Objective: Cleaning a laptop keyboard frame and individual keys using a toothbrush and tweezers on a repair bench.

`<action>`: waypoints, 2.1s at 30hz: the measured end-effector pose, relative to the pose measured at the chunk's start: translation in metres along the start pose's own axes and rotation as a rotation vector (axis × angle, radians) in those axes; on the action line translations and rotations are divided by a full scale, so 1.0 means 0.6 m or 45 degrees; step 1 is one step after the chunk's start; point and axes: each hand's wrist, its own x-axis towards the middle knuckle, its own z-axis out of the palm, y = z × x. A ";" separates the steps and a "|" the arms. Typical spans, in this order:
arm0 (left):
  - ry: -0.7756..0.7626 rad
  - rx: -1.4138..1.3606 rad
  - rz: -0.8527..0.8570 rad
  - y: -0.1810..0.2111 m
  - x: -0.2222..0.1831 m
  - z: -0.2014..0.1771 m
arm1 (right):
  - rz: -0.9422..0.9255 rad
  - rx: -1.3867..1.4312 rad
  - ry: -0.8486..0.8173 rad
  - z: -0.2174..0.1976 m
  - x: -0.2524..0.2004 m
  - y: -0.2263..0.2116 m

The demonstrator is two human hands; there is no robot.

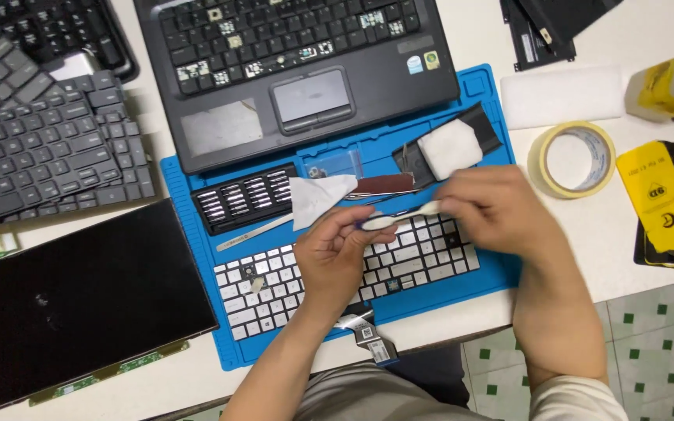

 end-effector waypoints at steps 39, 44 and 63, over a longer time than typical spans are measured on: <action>0.175 0.146 -0.078 -0.001 -0.006 -0.004 | 0.526 -0.673 -0.107 -0.033 -0.237 0.019; 0.168 0.163 -0.084 0.000 -0.005 -0.004 | 0.468 -0.655 -0.136 -0.031 -0.239 0.017; -0.272 0.256 -0.344 -0.031 0.004 -0.009 | 0.586 -0.766 -0.015 -0.023 -0.237 0.004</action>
